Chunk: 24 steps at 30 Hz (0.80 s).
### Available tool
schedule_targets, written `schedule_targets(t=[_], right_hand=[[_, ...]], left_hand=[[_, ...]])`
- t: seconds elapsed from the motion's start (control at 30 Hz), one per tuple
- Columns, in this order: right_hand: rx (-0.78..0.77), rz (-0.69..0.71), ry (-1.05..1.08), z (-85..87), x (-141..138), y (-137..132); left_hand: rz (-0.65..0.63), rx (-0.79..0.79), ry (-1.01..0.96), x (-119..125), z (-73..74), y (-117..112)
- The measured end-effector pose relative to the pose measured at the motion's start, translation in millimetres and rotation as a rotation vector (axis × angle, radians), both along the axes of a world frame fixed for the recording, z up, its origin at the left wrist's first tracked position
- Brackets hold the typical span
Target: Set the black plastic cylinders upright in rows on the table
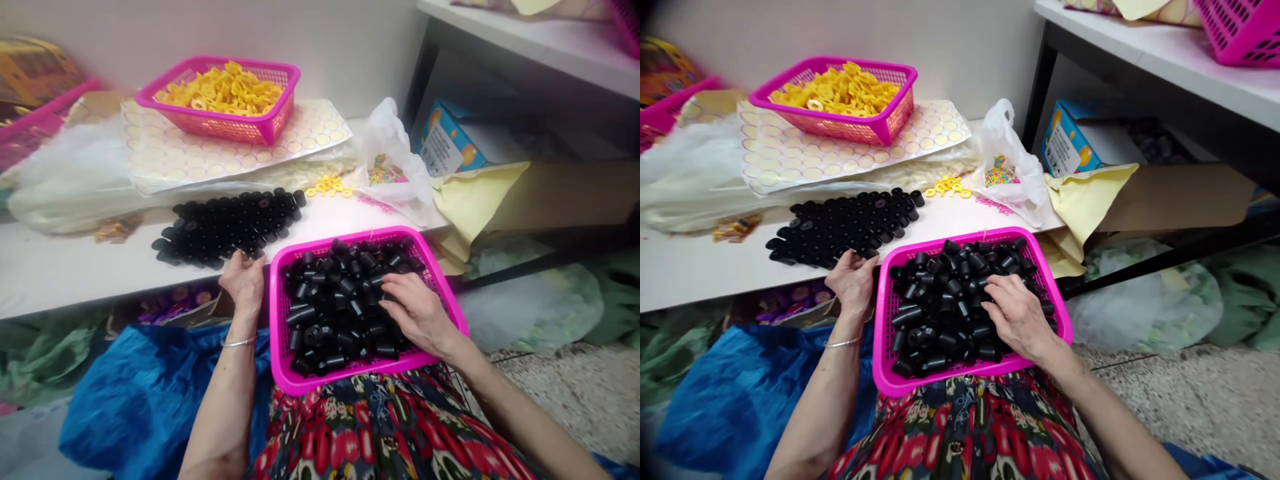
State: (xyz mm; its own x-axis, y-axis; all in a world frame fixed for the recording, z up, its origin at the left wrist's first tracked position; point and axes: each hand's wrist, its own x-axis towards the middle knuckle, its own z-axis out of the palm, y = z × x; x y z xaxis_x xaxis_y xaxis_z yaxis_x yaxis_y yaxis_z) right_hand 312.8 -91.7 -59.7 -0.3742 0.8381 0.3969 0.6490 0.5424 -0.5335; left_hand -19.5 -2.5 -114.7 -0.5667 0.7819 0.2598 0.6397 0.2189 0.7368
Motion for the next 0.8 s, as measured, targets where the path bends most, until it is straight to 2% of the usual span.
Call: schedule_targets(t=[0.1,0.17,0.2,0.27,0.37,0.4,0.43,0.47,0.53,0.6,0.7,0.8], right_hand=[[0.015,0.158,-0.180,7.4,-16,15],[0.012,0.270,-0.326,9.9,-27,26],[0.004,0.309,-0.394,10.6,-33,31],[-0.011,0.345,-0.509,11.4,-42,39],[-0.011,0.338,-0.607,12.3,-50,47],[-0.003,0.337,-0.618,12.6,-50,49],[0.005,0.336,-0.621,12.8,-49,50],[0.013,0.334,-0.615,12.9,-47,50],[0.026,0.328,-0.555,12.4,-40,51],[0.012,0.307,-0.387,11.0,-29,48],[-0.101,0.190,0.057,7.9,-14,39],[-0.357,0.028,0.481,5.3,-3,25]], left_hand=[[0.012,0.095,-0.023,8,8.1,-13],[-0.068,0.104,-0.057,16,19.6,-26],[-0.152,0.096,-0.074,21,27.1,-33],[-0.447,0.068,-0.070,35,44.0,-48],[-1.035,-0.002,0.073,64,65.9,-70],[-1.161,-0.048,0.146,74,70.1,-76],[-1.223,-0.100,0.227,84,72.2,-81],[-1.237,-0.150,0.306,92,72.3,-85],[-1.181,-0.212,0.414,105,67.9,-89],[-1.118,-0.209,0.405,110,61.1,-88],[-1.051,-0.139,0.151,107,55.4,-84],[-0.924,-0.174,-0.249,100,57.2,-81]])
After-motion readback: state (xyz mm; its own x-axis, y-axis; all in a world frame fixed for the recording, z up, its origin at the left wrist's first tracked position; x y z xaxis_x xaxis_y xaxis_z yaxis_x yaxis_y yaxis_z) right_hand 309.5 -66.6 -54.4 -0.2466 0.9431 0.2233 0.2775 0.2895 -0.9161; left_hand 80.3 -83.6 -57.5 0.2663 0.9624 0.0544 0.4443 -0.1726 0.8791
